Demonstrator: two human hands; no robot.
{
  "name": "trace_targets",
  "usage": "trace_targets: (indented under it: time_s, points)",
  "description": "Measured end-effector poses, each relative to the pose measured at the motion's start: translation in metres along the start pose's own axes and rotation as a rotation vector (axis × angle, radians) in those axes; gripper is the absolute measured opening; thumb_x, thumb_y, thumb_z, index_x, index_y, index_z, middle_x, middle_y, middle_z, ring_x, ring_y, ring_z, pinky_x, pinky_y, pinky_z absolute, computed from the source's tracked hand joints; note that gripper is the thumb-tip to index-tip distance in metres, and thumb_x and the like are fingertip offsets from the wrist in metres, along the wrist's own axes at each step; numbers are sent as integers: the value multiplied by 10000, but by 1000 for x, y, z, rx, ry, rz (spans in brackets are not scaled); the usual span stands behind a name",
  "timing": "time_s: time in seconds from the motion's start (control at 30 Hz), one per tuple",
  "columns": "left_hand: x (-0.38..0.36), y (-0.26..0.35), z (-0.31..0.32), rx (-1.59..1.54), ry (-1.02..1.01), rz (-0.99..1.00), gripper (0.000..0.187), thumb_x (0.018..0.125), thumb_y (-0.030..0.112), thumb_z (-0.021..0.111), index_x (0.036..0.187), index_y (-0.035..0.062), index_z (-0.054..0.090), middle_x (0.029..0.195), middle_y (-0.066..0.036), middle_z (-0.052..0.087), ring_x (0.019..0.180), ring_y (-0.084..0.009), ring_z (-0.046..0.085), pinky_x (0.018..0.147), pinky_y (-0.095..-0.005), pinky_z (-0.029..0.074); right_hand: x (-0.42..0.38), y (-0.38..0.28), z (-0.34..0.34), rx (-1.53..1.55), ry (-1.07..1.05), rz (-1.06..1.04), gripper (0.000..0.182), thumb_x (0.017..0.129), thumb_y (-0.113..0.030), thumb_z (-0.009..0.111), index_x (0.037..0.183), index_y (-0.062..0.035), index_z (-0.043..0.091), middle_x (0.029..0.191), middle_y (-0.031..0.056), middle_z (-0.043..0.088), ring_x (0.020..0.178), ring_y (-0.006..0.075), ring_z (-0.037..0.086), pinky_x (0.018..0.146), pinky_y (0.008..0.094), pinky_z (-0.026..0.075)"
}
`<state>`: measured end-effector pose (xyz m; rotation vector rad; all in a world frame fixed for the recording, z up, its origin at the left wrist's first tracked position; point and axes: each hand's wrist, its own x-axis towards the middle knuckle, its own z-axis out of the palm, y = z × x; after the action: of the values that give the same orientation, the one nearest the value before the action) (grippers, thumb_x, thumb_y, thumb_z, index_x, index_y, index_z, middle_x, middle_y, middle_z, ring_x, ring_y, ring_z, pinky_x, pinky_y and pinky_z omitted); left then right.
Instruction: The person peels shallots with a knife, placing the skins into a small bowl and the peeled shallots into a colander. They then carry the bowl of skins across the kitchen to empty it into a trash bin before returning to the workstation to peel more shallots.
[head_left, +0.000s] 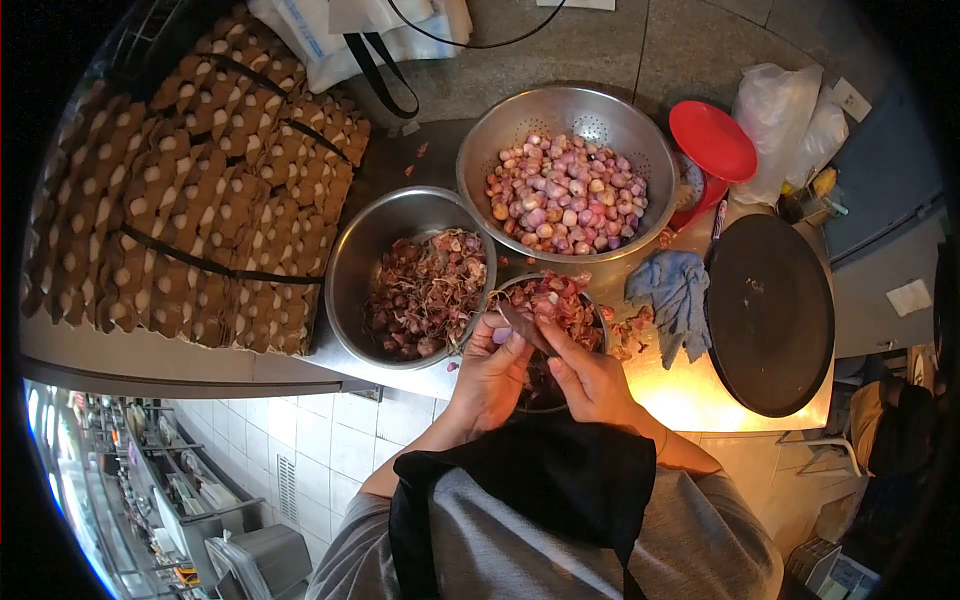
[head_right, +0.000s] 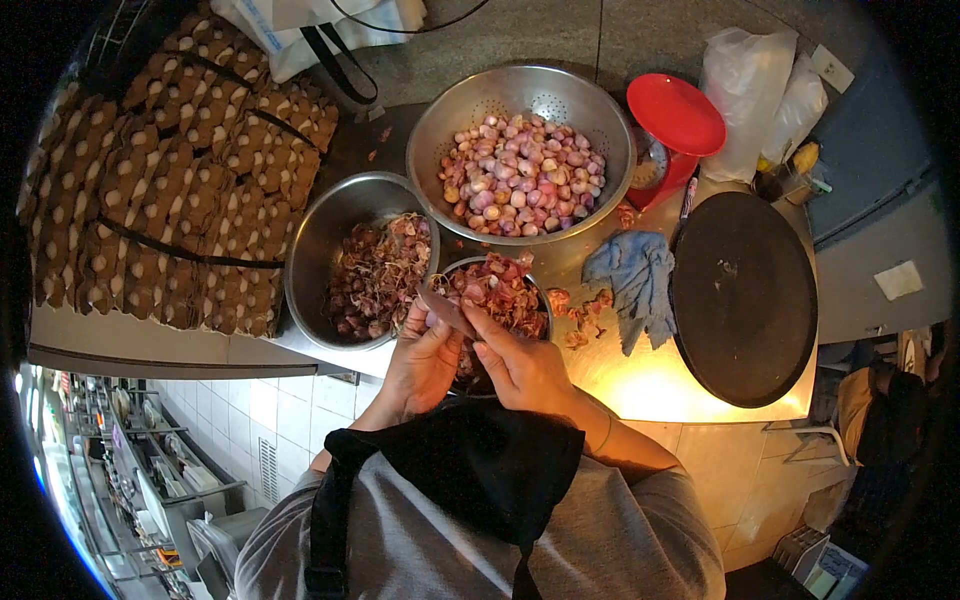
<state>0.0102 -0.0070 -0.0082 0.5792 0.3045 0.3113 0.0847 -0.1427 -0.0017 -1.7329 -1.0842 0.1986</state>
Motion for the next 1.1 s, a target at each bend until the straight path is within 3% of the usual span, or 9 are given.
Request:
trace_targets:
  time_s: [0.1, 0.17, 0.23, 0.3, 0.6, 0.77, 0.83, 1.0, 1.1]
  points:
    - [1, 3, 2, 21, 33, -17, 180, 791, -28, 551, 920, 88, 502, 979, -42, 562, 943, -139, 534, 879, -275, 417, 1, -1, -4, 85, -44, 74, 423, 860, -161, 470, 1260, -60, 381, 1006, 203, 570, 835, 319, 600, 683, 328, 474]
    - [1, 3, 2, 15, 16, -17, 180, 783, -28, 563, 910, 86, 503, 955, -41, 565, 922, -136, 538, 874, -273, 418, -1, -4, -5, 347, -94, 253, 433, 864, -157, 467, 1268, -40, 363, 1093, 200, 531, 943, 309, 565, 769, 308, 443]
    - [1, 4, 5, 22, 24, -21, 189, 774, -30, 573, 906, 87, 506, 944, -38, 568, 912, -135, 540, 871, -277, 417, -1, -4, -4, 443, -98, 256, 441, 867, -151, 463, 1274, -26, 346, 1160, 196, 495, 1024, 304, 531, 834, 296, 411]
    - [1, 5, 6, 30, 30, -22, 200, 763, -33, 585, 903, 87, 508, 940, -35, 570, 909, -134, 541, 868, -279, 414, 0, -2, 0, 373, -58, 86, 446, 870, -142, 456, 1280, -16, 332, 1207, 192, 461, 1079, 303, 496, 879, 291, 379]
    - [1, 3, -2, 43, 23, -4, 233, 741, -48, 603, 913, 80, 512, 923, -30, 568, 898, -135, 539, 859, -278, 407, -2, 5, -2, 188, -95, 7, 439, 879, -122, 434, 1298, -53, 322, 1143, 176, 520, 922, 302, 585, 754, 312, 451]
    - [1, 5, 1, 63, 36, -22, 230, 746, -44, 603, 925, 75, 522, 915, -39, 566, 882, -134, 536, 857, -275, 408, -1, -7, -13, 714, -265, 594, 419, 892, -116, 418, 1296, -47, 329, 1205, 141, 479, 1051, 229, 505, 866, 289, 380]
    - [1, 4, 2, 44, 35, -10, 229, 743, -47, 605, 922, 74, 527, 921, -36, 564, 885, -134, 536, 857, -274, 409, -2, -8, -13, 698, -273, 568, 418, 893, -120, 418, 1295, -43, 330, 1225, 139, 463, 1100, 219, 473, 907, 282, 351]
    - [1, 5, 1, 44, 39, -16, 226, 736, -62, 602, 907, 69, 535, 933, -31, 560, 889, -130, 538, 853, -269, 415, 0, 0, -2, 315, -96, 20, 426, 889, -140, 432, 1294, -49, 333, 1202, 143, 486, 1057, 234, 515, 870, 276, 383]
    - [0, 6, 0, 44, 46, -34, 236, 731, -77, 597, 908, 68, 540, 932, -31, 560, 889, -129, 539, 848, -266, 421, 1, -6, -9, 312, -158, 112, 419, 887, -151, 439, 1281, -41, 349, 1214, 146, 473, 1082, 237, 497, 888, 268, 366]
